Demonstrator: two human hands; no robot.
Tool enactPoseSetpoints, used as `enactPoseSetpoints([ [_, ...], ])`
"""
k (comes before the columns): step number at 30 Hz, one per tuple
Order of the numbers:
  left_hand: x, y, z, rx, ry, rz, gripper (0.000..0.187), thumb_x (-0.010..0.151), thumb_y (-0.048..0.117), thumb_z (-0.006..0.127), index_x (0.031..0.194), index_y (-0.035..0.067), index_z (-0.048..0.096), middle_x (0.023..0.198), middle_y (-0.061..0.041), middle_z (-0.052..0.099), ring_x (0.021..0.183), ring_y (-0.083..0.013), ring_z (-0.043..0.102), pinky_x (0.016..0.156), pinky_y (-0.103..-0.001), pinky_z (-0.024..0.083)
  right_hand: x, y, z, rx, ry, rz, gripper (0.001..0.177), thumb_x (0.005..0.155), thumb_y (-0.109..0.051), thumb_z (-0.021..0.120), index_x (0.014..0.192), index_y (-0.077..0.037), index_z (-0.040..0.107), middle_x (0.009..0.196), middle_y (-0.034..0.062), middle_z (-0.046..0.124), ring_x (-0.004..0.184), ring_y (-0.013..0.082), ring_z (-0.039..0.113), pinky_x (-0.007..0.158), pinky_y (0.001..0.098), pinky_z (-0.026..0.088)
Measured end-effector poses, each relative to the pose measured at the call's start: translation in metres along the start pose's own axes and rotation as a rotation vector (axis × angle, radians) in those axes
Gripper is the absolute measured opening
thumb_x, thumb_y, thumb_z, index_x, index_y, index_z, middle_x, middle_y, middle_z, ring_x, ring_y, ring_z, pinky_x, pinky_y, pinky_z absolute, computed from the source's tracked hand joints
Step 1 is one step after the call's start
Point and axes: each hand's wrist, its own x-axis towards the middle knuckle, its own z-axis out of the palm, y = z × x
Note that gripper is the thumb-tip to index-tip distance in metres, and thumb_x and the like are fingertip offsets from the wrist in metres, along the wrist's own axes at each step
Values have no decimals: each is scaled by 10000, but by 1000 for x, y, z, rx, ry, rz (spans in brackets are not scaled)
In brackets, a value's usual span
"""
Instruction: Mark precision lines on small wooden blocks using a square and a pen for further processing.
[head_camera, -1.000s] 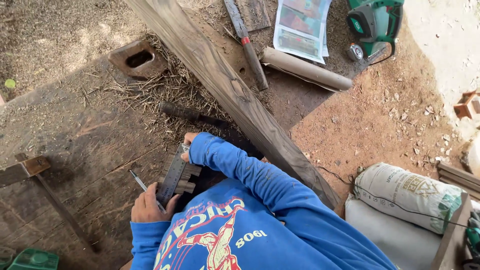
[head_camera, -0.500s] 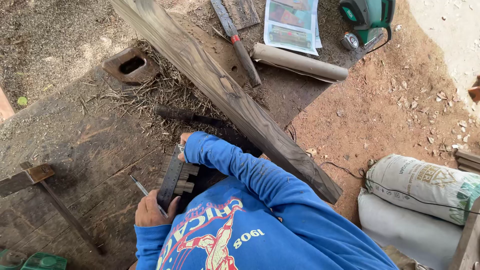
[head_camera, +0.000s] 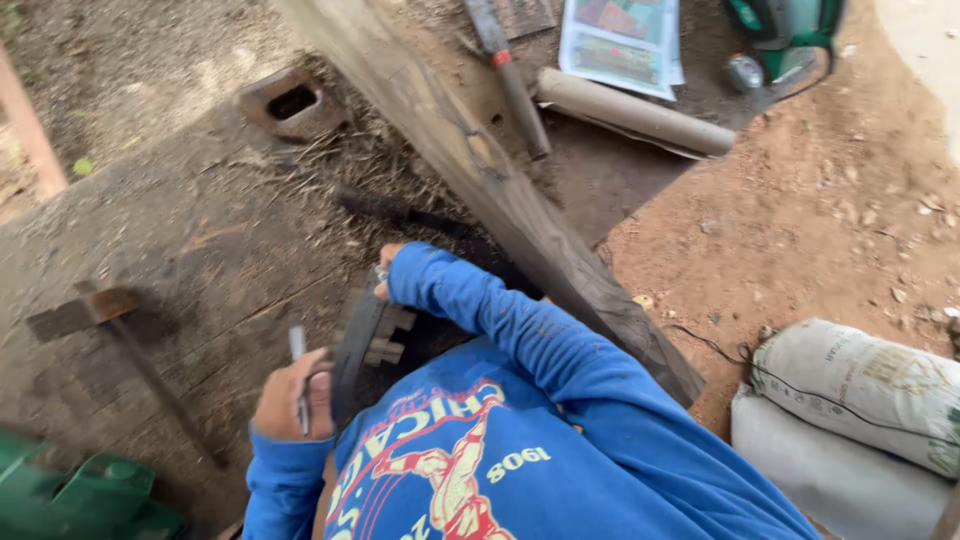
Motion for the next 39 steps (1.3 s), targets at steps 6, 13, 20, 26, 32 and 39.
enactPoseSetpoints([
  [6, 3, 23, -1, -317, -98, -61, 295, 884, 143, 667, 1146, 24, 601, 1041, -157, 627, 933, -290, 651, 828, -377, 536, 23, 21, 24, -53, 70, -103, 525, 658, -447, 870, 980, -78, 680, 893, 170, 735, 826, 313, 716, 738, 420, 572],
  [13, 21, 21, 17, -155, -163, 141, 227, 795, 91, 728, 1008, 111, 651, 924, -70, 694, 836, -298, 628, 758, -413, 510, -2, -2, -3, -44, 23, -20, 474, 696, -421, 883, 952, -78, 678, 893, 149, 730, 827, 292, 697, 723, 417, 550],
  [20, 31, 25, 29, -61, -166, 212, 284, 790, 102, 741, 1056, 108, 645, 941, -55, 691, 841, -286, 615, 723, -416, 481, -8, -8, -4, -24, 43, -17, 449, 696, -399, 888, 930, -78, 681, 882, 129, 725, 813, 268, 700, 714, 409, 558],
  [26, 35, 26, 33, -22, -171, 176, 252, 826, 107, 740, 1056, 120, 638, 952, -53, 689, 854, -291, 603, 753, -423, 480, -9, -8, -4, 17, 45, -14, 433, 689, -371, 888, 925, -76, 676, 863, 130, 735, 798, 262, 703, 704, 405, 557],
  [32, 39, 29, 32, -5, -177, 179, 273, 814, 116, 743, 1067, 113, 638, 960, -60, 692, 842, -295, 598, 743, -424, 478, -15, -13, -7, 53, 53, -3, 417, 697, -354, 877, 937, -78, 676, 854, 131, 734, 790, 258, 704, 701, 405, 560],
  [39, 39, 38, 18, 56, -245, 146, 228, 809, 146, 709, 1019, 110, 630, 922, -61, 707, 846, -294, 589, 748, -420, 467, -19, -19, -12, 13, 34, -1, 405, 724, -352, 866, 953, -76, 679, 871, 133, 728, 806, 257, 695, 705, 405, 552],
])
